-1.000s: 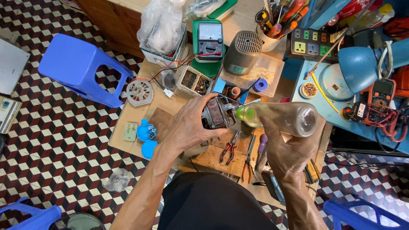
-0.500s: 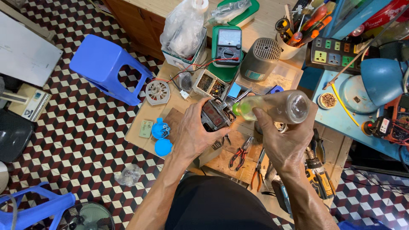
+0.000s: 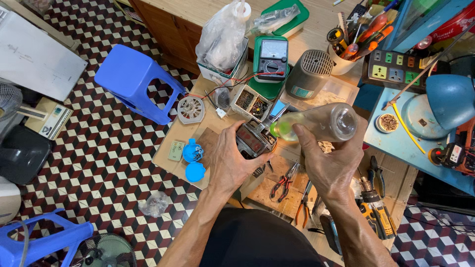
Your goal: The person disassembles and reassembles a small electric motor on a workbench. They use a cordless drill to remove and install screws, a wrench to tighten a nut on the shaft, and pliers to adjust components. The person also pours liquid from a bottle into the motor housing.
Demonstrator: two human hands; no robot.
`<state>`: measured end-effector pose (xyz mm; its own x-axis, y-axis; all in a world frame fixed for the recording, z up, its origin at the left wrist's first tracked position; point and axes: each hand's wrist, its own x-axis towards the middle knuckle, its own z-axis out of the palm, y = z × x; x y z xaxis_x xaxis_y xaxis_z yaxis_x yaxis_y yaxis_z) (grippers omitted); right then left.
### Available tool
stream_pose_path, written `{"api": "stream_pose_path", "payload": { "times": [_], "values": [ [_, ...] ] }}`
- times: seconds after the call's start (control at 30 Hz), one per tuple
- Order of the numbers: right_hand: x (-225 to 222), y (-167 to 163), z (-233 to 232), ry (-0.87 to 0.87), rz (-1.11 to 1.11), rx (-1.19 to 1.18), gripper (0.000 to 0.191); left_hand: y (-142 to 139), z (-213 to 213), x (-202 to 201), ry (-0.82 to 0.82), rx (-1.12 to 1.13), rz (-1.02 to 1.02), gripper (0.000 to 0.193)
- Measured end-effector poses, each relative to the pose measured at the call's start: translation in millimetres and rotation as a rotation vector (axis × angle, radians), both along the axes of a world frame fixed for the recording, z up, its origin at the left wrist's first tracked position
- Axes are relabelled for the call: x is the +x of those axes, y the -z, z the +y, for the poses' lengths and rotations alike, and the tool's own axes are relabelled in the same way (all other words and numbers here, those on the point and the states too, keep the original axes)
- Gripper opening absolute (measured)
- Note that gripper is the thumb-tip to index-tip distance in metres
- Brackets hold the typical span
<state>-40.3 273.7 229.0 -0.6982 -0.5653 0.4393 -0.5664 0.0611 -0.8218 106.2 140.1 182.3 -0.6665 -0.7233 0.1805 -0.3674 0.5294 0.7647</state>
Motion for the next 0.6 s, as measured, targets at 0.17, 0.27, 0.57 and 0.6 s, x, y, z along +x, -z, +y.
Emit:
{"api": "stream_pose_path", "payload": {
  "times": [0.17,0.27,0.57,0.6],
  "values": [
    [1.9,-1.0,1.2,0.014,-0.012,-0.01,0.053,0.5,2.0,1.6,-0.006,-0.012,-0.006,0.099],
    [1.6,-1.4,4.0,0.042,0.038,0.04,0.054,0.4,2.8,2.7,-0.005,-0.008,-0.023,0.1],
    [6.2,-0.6,5.2,0.008,-0.018,-0.049,0.055,0.5,0.9,7.7,-0.029,0.011,-0.028,0.101],
    [6.8,-0.6,4.6,0.012,0.0,-0.042,0.055,0.3,0.0,8.1,-0.022,0.014,-0.022,0.102]
  ]
}}
